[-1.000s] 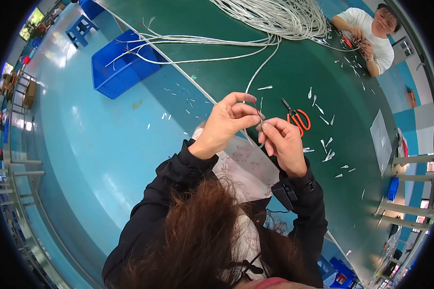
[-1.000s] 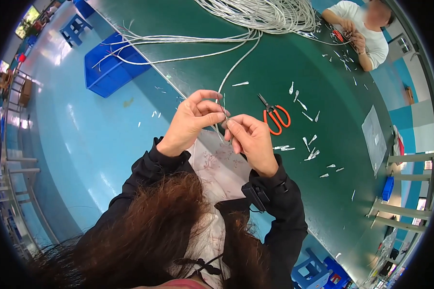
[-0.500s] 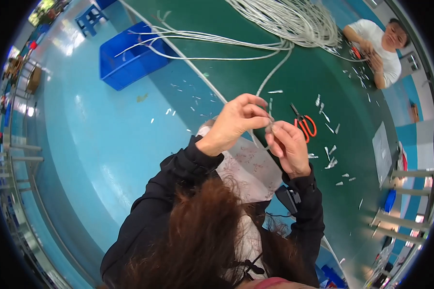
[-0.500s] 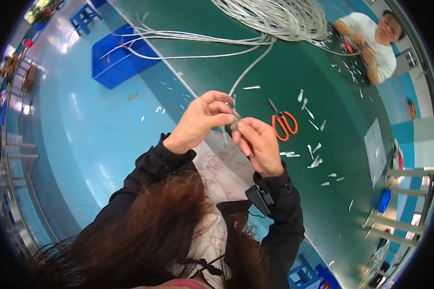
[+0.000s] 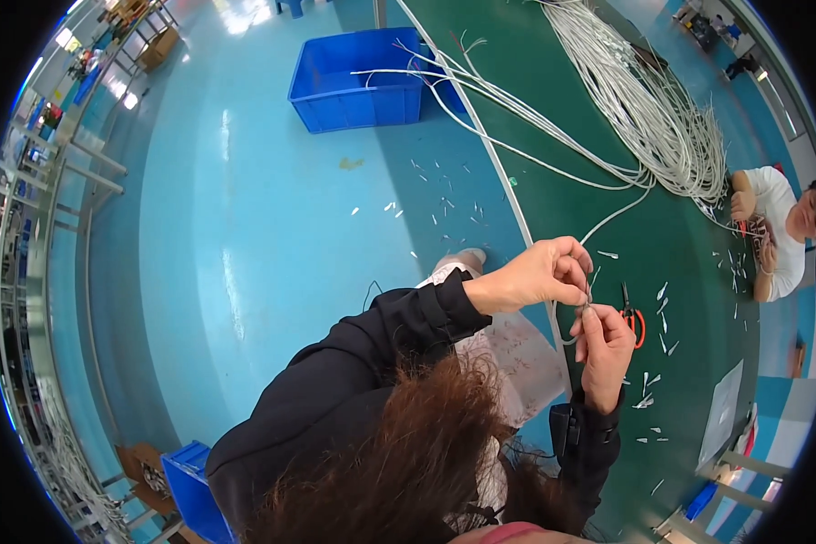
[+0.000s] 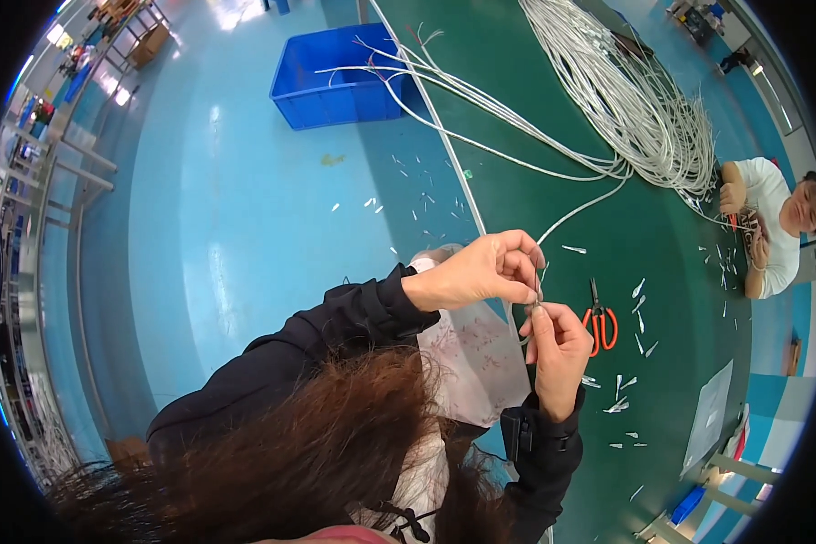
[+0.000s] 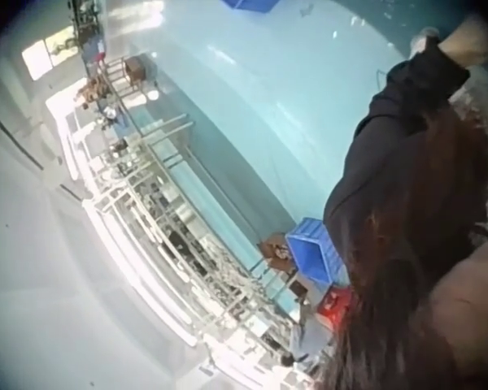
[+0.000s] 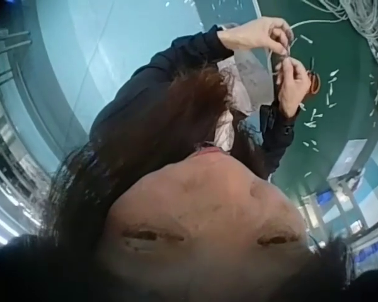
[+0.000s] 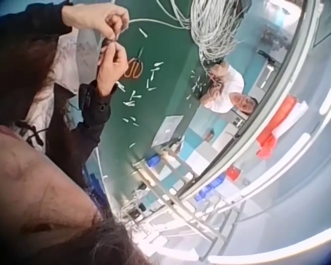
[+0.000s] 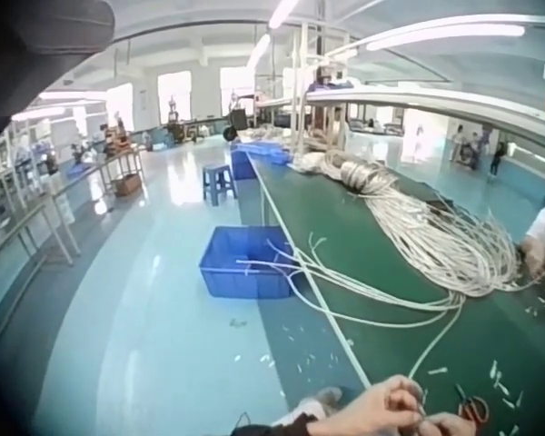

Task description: The person strips the outer casing from a cable by hand, uses shears to cut away the internal fibers, and then trims the ends of the exposed wires.

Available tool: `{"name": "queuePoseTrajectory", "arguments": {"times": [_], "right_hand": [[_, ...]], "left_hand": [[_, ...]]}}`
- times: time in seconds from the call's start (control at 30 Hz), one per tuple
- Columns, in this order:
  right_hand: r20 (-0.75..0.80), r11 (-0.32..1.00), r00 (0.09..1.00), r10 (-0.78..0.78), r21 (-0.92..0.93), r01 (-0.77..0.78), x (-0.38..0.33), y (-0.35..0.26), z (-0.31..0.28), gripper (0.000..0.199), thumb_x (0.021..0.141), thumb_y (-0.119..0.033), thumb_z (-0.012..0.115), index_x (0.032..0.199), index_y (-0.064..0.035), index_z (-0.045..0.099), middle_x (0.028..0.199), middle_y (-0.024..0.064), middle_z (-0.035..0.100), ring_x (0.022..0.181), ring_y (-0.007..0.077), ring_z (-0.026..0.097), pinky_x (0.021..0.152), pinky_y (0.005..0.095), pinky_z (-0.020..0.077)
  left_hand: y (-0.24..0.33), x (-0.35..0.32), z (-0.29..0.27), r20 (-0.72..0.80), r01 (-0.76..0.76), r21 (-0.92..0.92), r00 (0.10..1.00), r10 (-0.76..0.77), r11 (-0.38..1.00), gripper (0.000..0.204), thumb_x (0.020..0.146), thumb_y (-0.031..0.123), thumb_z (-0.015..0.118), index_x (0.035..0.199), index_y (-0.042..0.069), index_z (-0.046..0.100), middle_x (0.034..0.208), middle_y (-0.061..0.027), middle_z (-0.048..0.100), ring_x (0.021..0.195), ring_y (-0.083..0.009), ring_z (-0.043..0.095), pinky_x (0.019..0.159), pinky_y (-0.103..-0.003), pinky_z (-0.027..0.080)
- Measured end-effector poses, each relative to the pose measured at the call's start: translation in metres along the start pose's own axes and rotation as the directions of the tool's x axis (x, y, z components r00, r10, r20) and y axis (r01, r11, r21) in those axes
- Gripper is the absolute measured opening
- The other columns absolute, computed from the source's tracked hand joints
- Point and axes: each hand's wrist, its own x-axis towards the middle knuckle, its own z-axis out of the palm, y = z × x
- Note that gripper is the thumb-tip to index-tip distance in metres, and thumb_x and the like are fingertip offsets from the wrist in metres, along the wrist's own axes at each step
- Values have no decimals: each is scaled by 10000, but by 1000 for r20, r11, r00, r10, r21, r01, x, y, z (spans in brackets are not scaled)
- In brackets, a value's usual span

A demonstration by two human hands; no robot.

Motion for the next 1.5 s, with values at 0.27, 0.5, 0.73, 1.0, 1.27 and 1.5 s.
{"name": "queuePoseTrajectory", "arguments": {"times": [0.27,0.5,0.73,1.0,1.27,1.5], "right_hand": [[134,984,984,121,117,-136,7,-3,-1,153,939,-126,534,910,0,615,683,13,585,430,12,371,394,160,256],[-18,969,1000,-24,-248,19,3,-9,21,119,927,-93,546,909,4,612,691,20,591,458,29,427,411,181,295],[39,495,825,-563,-784,375,7,5,37,71,851,-16,602,917,10,603,727,107,596,543,206,559,476,299,419],[54,371,812,-581,-871,323,4,3,52,93,834,2,606,926,17,598,733,140,579,591,278,576,516,343,443],[28,435,806,-591,-831,348,-3,2,53,69,834,15,600,903,26,599,721,131,573,563,255,559,501,333,435],[-183,811,901,-393,-530,246,-11,-2,40,54,877,-14,582,880,35,607,695,54,597,506,102,519,454,254,397]], "left_hand": [[15,-5,-9,77,-22,68,997,17,997,334,759,-25,669,1029,-11,475,814,-76,656,787,-116,623,730,-236,480],[3,-6,-16,1,7,-58,1000,-7,998,319,746,-27,666,1008,-2,485,805,-53,625,784,-108,601,737,-236,470],[-6,-4,-14,-110,18,-151,993,-35,988,305,740,-33,657,991,8,489,819,-43,610,786,-101,586,741,-235,466],[-8,-7,-7,-275,-69,-178,961,18,982,292,740,-52,644,976,25,489,850,-43,612,797,-111,588,745,-245,472],[-10,1,-15,-404,-232,-168,902,148,958,274,760,-53,627,990,18,497,871,-61,607,799,-122,584,738,-252,475],[27,-7,-57,-418,-289,-143,885,207,947,259,790,-56,599,1028,-13,505,917,-100,612,807,-130,575,739,-249,465]]}}
